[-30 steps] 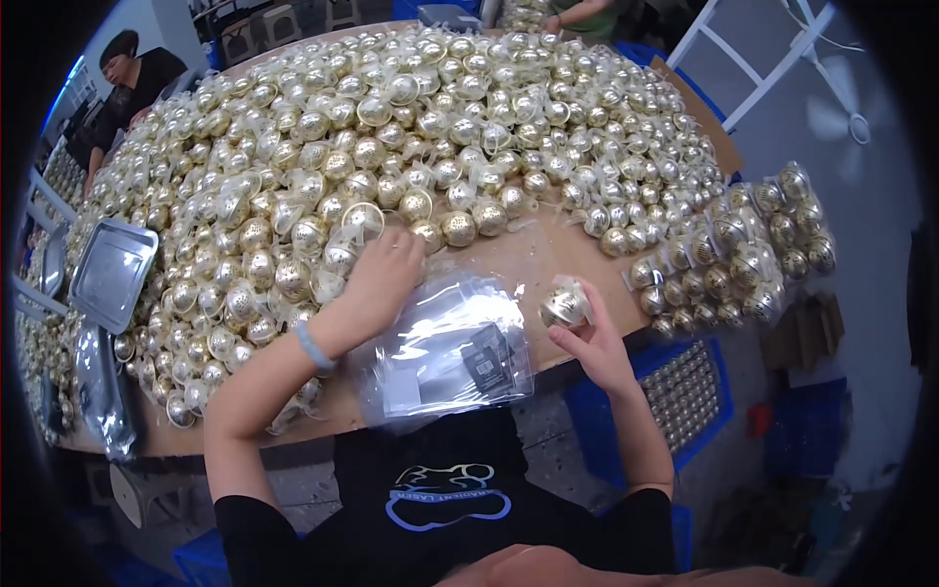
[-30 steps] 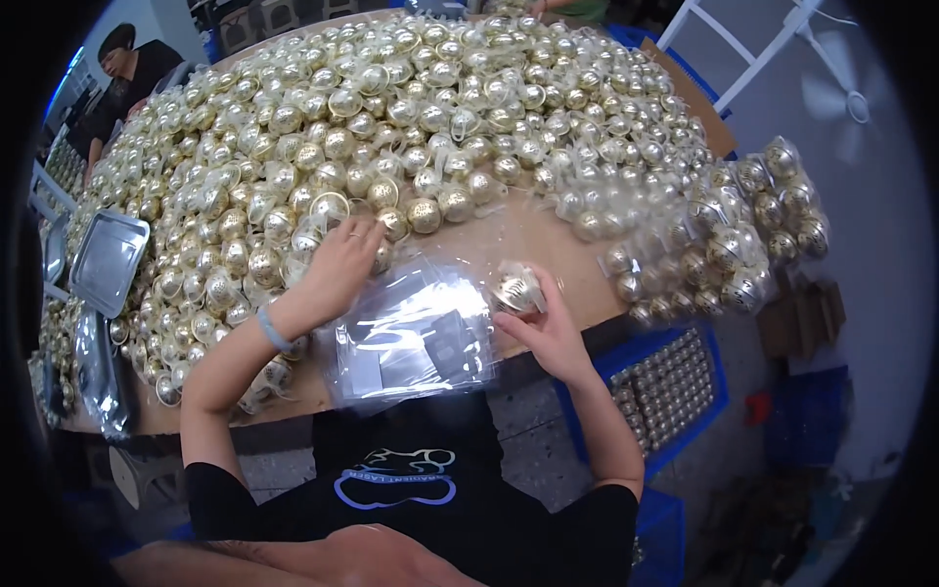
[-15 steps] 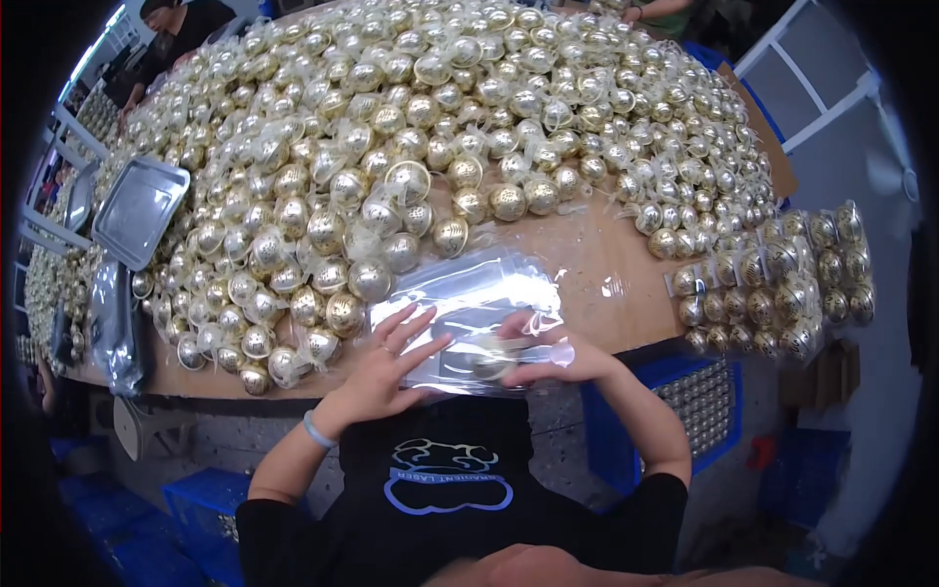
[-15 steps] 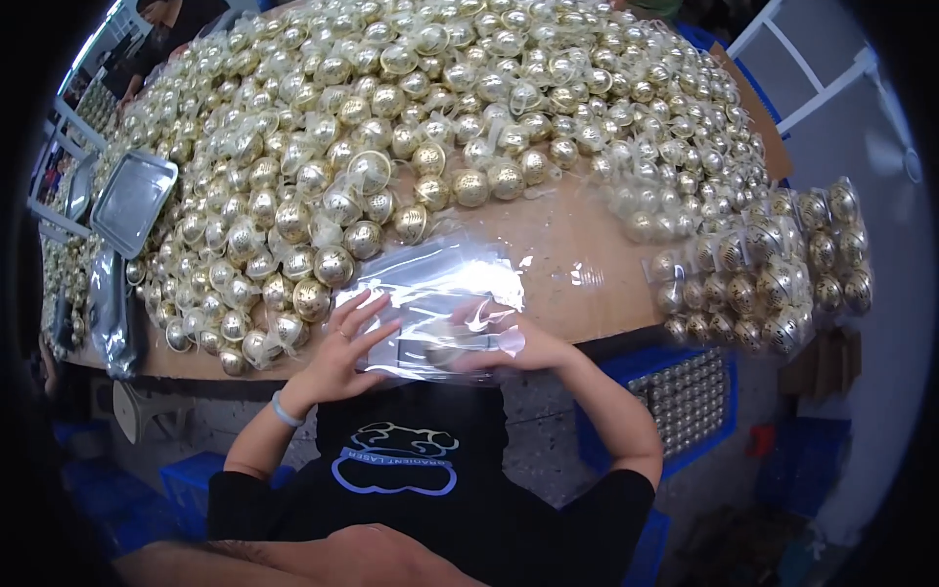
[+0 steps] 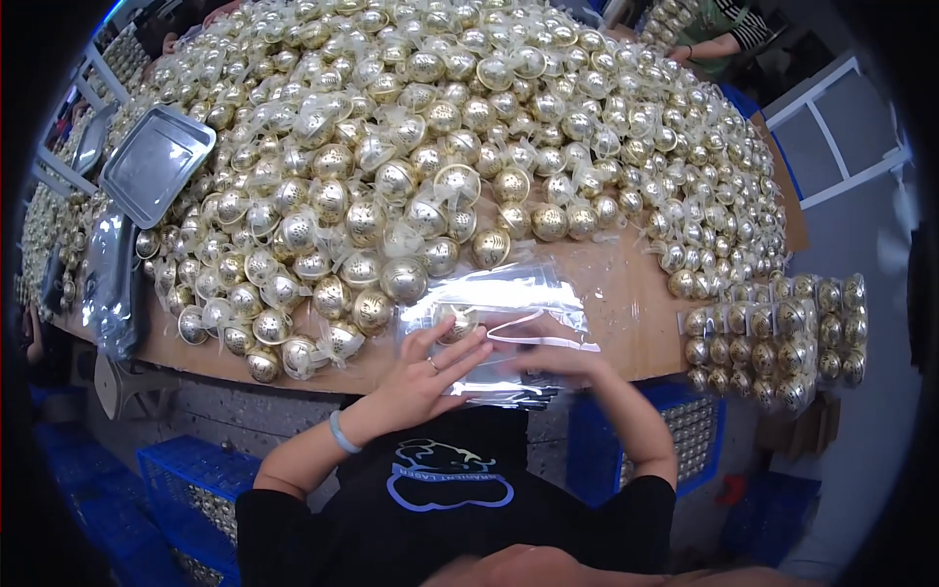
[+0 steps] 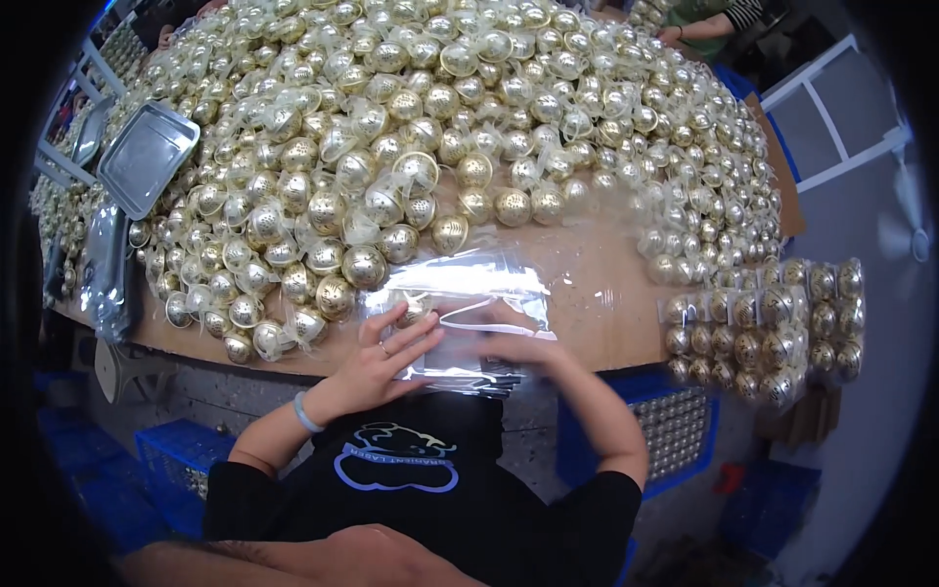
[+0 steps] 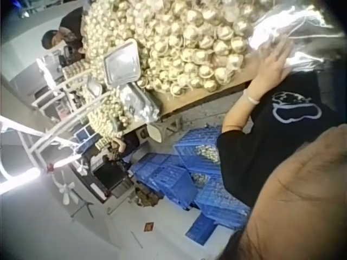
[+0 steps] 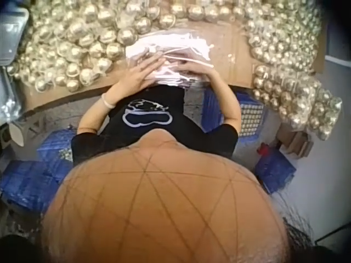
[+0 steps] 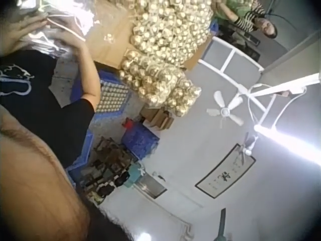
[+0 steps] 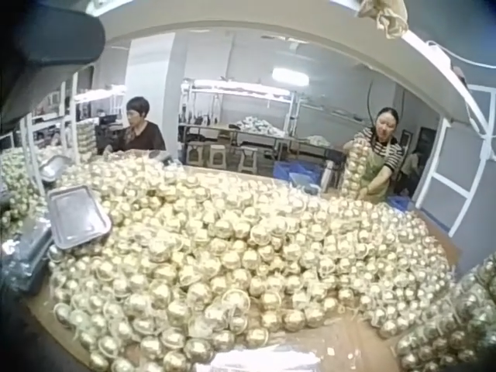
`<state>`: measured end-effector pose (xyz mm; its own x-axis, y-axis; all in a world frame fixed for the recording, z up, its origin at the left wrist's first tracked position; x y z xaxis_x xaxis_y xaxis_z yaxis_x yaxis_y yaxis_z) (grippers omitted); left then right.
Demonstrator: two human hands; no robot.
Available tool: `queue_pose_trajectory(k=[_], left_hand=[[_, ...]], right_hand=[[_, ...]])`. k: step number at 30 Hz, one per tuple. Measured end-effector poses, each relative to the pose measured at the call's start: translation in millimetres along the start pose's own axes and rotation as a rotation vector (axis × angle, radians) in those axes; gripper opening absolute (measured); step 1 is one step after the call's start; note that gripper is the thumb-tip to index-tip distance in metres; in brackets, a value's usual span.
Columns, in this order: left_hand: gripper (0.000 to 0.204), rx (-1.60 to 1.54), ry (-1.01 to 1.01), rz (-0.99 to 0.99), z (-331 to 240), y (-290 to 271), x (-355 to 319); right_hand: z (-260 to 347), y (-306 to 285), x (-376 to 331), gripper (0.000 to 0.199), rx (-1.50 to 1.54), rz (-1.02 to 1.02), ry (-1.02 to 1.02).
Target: Packing gold Christmas ornaments into clear plastic bags at a factory workbench.
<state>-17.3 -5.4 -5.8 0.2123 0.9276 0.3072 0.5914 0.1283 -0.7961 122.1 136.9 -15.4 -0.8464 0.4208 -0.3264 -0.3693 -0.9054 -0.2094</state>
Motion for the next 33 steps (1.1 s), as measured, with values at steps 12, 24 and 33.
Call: queue_pose_trajectory(k=[12,24,33], left_hand=[[0.076,0.094,0.055,0.033,-7.3,-4.0,10.1],[0.075,0.074,-0.013,0.045,-7.9,-6.9,10.3],[0.074,0.039,0.005,0.012,-11.4,-9.5,15.1]], right_hand=[[62.0,-23.5,73.1,0.037,-1.535,0.202,-0.661],[0.3,-78.3,-34.5,0.051,0.724,-0.550,-0.248],[-25.5,-90.7,-83.6,0.064,-0.227,-0.851,-0.222]])
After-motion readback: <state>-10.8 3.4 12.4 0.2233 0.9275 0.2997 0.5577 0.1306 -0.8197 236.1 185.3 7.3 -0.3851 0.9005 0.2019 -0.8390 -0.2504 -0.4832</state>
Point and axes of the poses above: each hand's wrist, its own x-axis towards the middle knuckle, its own y-axis out of the palm, z = x × y, the point moved 6 cm from there along x, towards the middle knuckle
